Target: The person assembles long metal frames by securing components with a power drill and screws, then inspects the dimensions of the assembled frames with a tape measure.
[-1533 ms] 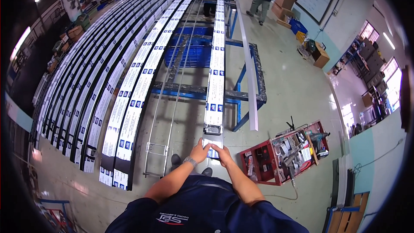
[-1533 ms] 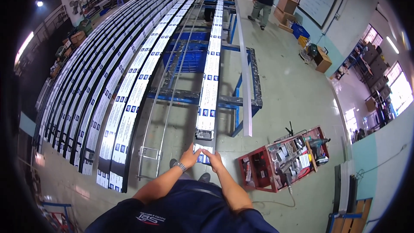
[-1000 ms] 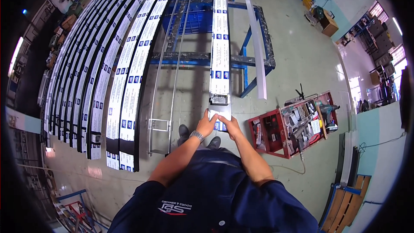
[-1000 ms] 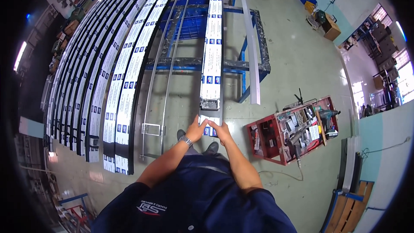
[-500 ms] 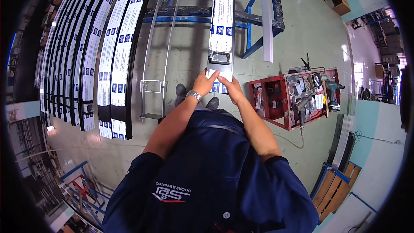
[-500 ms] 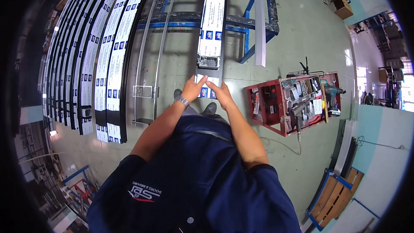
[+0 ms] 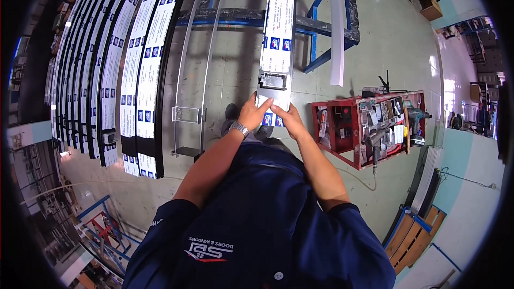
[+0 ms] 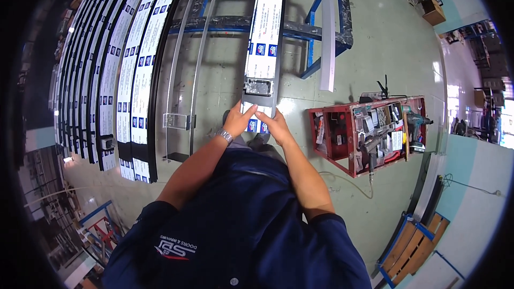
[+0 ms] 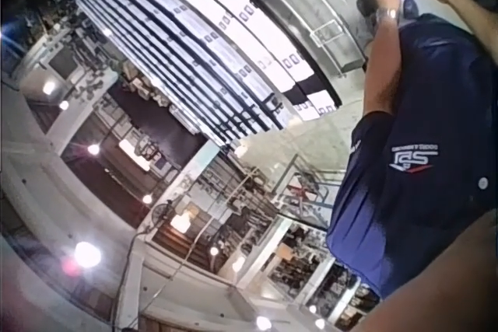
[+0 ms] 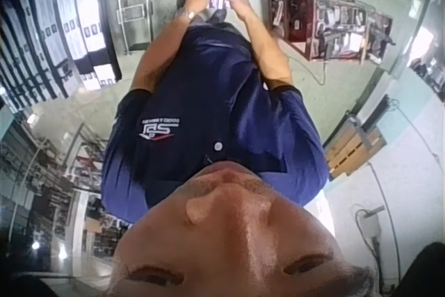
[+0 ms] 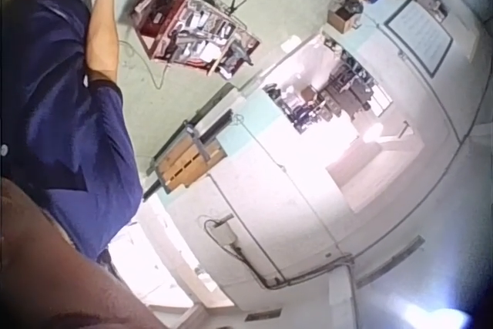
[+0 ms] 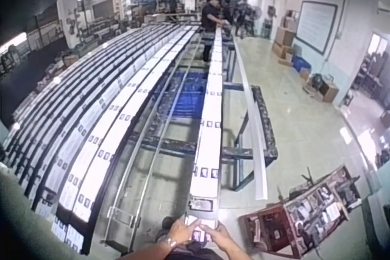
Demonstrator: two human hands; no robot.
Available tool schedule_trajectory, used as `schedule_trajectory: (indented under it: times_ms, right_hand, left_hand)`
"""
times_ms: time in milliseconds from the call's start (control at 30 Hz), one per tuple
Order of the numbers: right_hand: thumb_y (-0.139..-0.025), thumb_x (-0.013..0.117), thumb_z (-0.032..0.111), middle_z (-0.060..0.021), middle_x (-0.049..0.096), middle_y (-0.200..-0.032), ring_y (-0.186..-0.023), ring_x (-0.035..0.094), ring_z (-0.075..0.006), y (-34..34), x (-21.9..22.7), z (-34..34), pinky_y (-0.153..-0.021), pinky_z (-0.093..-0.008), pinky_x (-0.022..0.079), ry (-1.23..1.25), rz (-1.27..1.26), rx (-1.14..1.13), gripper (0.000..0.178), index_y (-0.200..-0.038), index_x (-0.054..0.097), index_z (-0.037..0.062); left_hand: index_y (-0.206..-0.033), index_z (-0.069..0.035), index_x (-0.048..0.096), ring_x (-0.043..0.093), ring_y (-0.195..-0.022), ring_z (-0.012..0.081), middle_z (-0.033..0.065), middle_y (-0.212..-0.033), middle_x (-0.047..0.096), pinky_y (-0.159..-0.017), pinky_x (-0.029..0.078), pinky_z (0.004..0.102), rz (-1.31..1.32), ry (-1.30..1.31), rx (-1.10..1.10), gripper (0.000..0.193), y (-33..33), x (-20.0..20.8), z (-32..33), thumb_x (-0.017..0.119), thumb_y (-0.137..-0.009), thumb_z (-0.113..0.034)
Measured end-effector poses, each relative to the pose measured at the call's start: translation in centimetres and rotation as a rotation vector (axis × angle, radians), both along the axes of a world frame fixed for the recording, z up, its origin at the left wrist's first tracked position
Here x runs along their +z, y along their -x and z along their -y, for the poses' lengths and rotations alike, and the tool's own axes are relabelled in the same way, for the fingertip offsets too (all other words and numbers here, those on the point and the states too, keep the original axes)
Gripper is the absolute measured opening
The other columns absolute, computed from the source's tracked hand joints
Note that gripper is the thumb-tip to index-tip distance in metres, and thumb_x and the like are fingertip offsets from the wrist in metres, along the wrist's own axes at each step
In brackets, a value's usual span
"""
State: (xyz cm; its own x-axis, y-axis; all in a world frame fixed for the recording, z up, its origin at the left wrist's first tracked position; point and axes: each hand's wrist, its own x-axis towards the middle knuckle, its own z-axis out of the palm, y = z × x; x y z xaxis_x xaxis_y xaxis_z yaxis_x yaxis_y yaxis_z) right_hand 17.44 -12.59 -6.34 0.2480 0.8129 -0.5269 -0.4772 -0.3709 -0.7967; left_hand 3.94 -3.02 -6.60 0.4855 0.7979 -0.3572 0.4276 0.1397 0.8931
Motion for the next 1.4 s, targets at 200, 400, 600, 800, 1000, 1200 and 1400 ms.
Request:
schedule_trajectory:
  times_ms: [200, 400, 600, 800, 1000, 1200, 1400]
  right_hand:
    - [-0.086, 0.074, 0.022, -0.0148, 0.062, -0.122, -0.109, 0.062, -0.0201, 0.7, -2.5, 1.5, -0.093, -0.0347, 0.051, 0.000, 0.078, -0.084, 0.060, -0.132, 0.046, -0.0048]
    - [-0.083, 0.079, 0.027, -0.0151, 0.065, -0.114, -0.099, 0.065, -0.0198, 2.0, -0.7, 1.9, -0.086, -0.0328, 0.053, 0.049, 0.027, -0.109, 0.065, -0.129, 0.049, -0.0077]
    - [-0.081, 0.080, 0.029, -0.0155, 0.067, -0.109, -0.092, 0.067, -0.0186, 0.9, 1.4, 1.3, -0.078, -0.0314, 0.055, 0.061, 0.151, -0.093, 0.063, -0.124, 0.052, -0.0080]
    - [-0.077, 0.082, 0.034, -0.0168, 0.068, -0.103, -0.085, 0.068, -0.0190, -0.1, 0.2, 0.9, -0.072, -0.0318, 0.056, 0.103, 0.332, -0.117, 0.064, -0.117, 0.056, -0.0087]
    - [-0.072, 0.084, 0.041, -0.0169, 0.069, -0.099, -0.084, 0.068, -0.0193, 0.1, 0.8, 0.8, -0.072, -0.0319, 0.056, 0.216, 0.537, -0.094, 0.071, -0.114, 0.056, -0.0090]
    - [-0.066, 0.076, 0.064, -0.0286, 0.068, -0.098, -0.091, 0.069, -0.0374, 1.1, 5.1, 0.8, -0.079, -0.0396, 0.054, 0.372, 0.865, 0.043, 0.092, -0.112, 0.052, -0.0122]
    - [-0.070, 0.072, 0.060, -0.0338, 0.066, -0.098, -0.092, 0.067, -0.0444, 1.1, 6.4, 1.0, -0.081, -0.0457, 0.054, 0.384, 1.037, 0.135, 0.092, -0.117, 0.045, -0.0147]
  left_hand:
    - [-0.116, -0.002, 0.062, 0.065, -0.101, 0.0364, 0.0215, -0.106, 0.069, -0.087, 0.051, 0.0407, -0.008, -0.120, -0.022, 0.048, 0.1, -0.2, 1.2, 0.066, -0.089, -0.041]
    - [-0.124, -0.005, 0.060, 0.066, -0.104, 0.0304, 0.0186, -0.108, 0.070, -0.088, 0.050, 0.0376, 0.007, 0.028, -0.015, 0.053, 1.4, -1.6, 1.9, 0.061, -0.090, -0.046]
    - [-0.122, 0.002, 0.058, 0.063, -0.101, 0.0179, 0.0138, -0.112, 0.068, -0.087, 0.049, 0.0323, 0.078, 0.169, -0.023, 0.052, 0.4, 0.4, 1.2, 0.060, -0.095, -0.042]
    - [-0.124, -0.001, 0.059, 0.062, -0.100, 0.0156, 0.0117, -0.113, 0.067, -0.086, 0.049, 0.0317, 0.238, 0.335, -0.021, 0.054, -0.6, -1.0, 0.8, 0.057, -0.096, -0.046]
    - [-0.117, -0.002, 0.060, 0.064, -0.092, 0.0134, 0.0066, -0.105, 0.067, -0.081, 0.051, 0.0302, 0.323, 0.447, -0.004, 0.047, -0.4, 0.4, 1.0, 0.052, -0.099, -0.045]
    - [-0.114, -0.004, 0.059, 0.068, -0.086, 0.0153, 0.0054, -0.099, 0.068, -0.078, 0.054, 0.0323, 0.451, 0.684, -0.003, 0.049, 0.0, -2.4, 1.1, 0.047, -0.100, -0.049]
    - [-0.121, -0.009, 0.058, 0.063, -0.103, 0.0205, 0.0074, -0.108, 0.066, -0.095, 0.050, 0.0388, 0.596, 0.902, -0.084, 0.062, -1.0, -3.5, 1.8, 0.041, -0.095, -0.063]
